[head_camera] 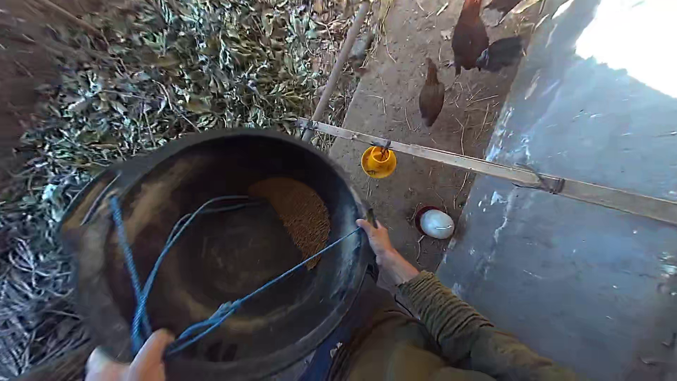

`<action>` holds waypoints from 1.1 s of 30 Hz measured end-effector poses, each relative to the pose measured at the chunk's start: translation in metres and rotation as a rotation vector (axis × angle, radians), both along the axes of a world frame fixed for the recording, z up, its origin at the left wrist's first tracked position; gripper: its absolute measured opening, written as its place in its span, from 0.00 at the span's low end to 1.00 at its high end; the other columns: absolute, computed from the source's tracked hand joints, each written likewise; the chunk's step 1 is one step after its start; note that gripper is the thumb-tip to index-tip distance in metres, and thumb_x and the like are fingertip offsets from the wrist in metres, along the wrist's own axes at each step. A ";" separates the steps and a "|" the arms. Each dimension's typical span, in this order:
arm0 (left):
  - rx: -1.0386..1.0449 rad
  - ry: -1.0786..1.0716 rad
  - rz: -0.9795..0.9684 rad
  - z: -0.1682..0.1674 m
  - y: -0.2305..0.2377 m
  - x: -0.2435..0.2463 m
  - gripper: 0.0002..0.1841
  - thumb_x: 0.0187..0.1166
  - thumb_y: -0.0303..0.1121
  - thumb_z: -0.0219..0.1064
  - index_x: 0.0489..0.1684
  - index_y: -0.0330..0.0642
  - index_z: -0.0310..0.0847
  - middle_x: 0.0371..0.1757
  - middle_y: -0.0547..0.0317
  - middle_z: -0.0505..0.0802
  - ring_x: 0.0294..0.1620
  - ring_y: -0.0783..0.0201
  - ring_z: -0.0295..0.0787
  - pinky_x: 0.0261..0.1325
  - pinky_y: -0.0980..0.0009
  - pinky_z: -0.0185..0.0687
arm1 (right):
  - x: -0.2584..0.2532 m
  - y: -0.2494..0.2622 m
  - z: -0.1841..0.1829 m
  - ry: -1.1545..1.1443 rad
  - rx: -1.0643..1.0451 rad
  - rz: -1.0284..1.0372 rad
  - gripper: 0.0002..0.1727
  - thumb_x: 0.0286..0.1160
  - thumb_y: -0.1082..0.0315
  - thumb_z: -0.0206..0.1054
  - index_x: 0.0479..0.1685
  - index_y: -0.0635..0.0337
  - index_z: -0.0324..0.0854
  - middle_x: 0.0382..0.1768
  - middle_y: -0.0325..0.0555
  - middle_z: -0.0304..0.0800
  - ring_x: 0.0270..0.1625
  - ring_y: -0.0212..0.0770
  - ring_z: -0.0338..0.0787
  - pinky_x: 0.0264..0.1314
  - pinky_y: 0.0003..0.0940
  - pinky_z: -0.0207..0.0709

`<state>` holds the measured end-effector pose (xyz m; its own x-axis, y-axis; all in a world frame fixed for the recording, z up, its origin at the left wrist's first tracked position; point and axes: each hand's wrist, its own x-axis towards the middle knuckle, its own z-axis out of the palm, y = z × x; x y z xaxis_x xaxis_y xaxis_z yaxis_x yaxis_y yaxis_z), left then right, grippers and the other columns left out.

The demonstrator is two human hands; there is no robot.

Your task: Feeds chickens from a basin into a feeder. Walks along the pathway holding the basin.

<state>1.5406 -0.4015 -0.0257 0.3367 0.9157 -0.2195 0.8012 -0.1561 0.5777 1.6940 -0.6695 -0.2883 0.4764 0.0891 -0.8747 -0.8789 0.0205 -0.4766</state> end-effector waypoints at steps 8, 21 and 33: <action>-0.046 -0.040 -0.018 -0.082 -0.040 0.078 0.37 0.59 0.22 0.68 0.77 0.29 0.65 0.70 0.38 0.81 0.66 0.59 0.81 0.67 0.60 0.77 | 0.003 -0.043 -0.078 0.063 -0.174 0.117 0.35 0.84 0.44 0.63 0.73 0.68 0.76 0.63 0.66 0.85 0.66 0.56 0.85 0.71 0.57 0.76; -0.036 0.187 -0.385 -0.260 -0.043 0.124 0.38 0.66 0.24 0.69 0.82 0.27 0.61 0.79 0.32 0.76 0.81 0.51 0.73 0.81 0.57 0.67 | -0.069 -0.226 -0.185 0.253 -0.482 0.006 0.27 0.91 0.52 0.53 0.78 0.62 0.74 0.68 0.63 0.85 0.68 0.59 0.87 0.69 0.57 0.80; -0.011 0.231 -0.470 -0.456 -0.020 0.107 0.37 0.67 0.29 0.68 0.80 0.24 0.63 0.74 0.25 0.79 0.79 0.40 0.75 0.80 0.44 0.66 | -0.038 -0.300 -0.383 0.277 -0.605 -0.453 0.30 0.93 0.52 0.52 0.85 0.62 0.64 0.79 0.62 0.74 0.77 0.58 0.79 0.72 0.56 0.76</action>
<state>1.6479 -0.4219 -0.4817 0.6524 0.6747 -0.3454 0.7529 -0.5246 0.3974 1.6557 -0.9700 -0.6711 0.1109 -0.5880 -0.8012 -0.9349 0.2118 -0.2848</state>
